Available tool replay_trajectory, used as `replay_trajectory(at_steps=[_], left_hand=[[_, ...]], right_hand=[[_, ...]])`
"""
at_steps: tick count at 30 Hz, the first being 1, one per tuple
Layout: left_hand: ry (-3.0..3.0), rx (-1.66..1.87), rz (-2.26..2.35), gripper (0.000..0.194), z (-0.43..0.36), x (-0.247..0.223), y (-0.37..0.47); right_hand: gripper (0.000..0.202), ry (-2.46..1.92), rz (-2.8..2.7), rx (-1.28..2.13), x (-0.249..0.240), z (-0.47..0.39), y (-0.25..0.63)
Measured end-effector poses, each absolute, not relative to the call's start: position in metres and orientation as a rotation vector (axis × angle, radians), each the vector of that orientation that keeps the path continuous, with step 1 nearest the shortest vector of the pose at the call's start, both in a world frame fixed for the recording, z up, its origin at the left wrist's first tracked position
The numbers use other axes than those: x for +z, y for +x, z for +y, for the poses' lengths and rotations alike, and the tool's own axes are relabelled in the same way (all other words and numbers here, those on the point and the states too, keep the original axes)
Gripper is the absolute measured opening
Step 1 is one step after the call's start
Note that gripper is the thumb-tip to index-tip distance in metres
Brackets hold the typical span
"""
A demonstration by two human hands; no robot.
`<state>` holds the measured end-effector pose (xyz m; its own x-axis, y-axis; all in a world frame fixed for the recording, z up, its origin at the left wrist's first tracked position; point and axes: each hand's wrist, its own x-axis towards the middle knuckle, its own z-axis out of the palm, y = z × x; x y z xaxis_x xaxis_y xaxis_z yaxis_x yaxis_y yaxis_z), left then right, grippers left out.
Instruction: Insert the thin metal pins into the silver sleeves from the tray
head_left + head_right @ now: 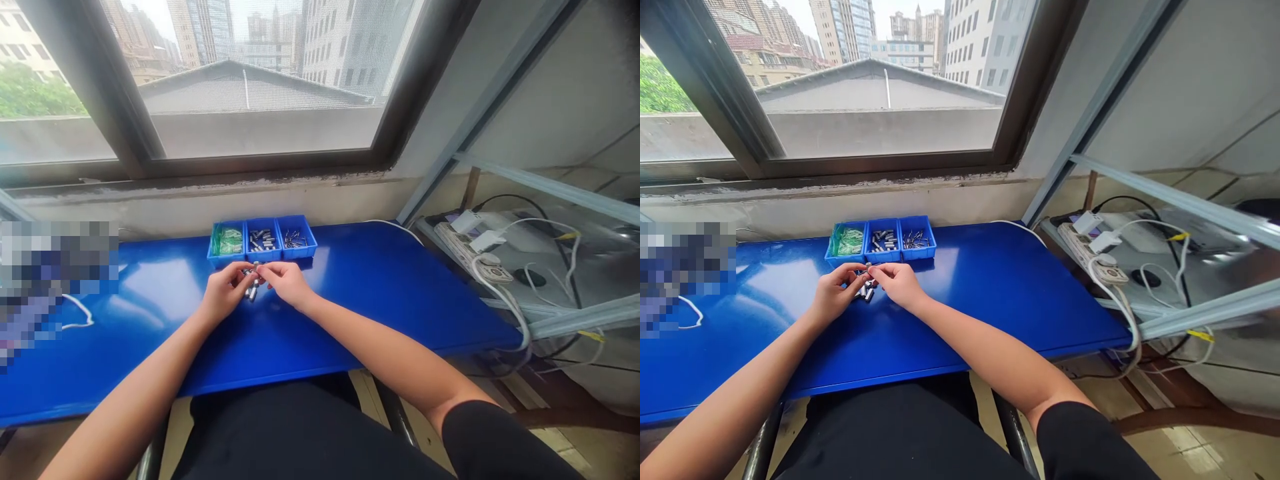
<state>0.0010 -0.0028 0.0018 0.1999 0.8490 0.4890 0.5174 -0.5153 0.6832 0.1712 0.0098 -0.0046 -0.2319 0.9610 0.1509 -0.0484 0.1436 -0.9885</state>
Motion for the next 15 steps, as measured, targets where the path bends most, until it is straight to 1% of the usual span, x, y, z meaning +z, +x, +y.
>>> replay_trajectory(at_steps=[4,8,15], left_hand=[[2.107,1.207,1.233,0.032,-0.0018,0.0002,0.0003],[2.15,1.214,1.265,0.028,-0.001,-0.0004,-0.0004],[2.208,1.144,1.284,0.029,-0.0018,0.0039,0.0001]], right_hand=[[0.042,-0.953,-1.46,1.289,-0.0039,0.0083,0.1714],[0.036,-0.956,-1.37,1.331,0.0,0.0066,0.1706],[0.035,-0.89,-1.336,1.328,0.0025,0.0066,0.1728]])
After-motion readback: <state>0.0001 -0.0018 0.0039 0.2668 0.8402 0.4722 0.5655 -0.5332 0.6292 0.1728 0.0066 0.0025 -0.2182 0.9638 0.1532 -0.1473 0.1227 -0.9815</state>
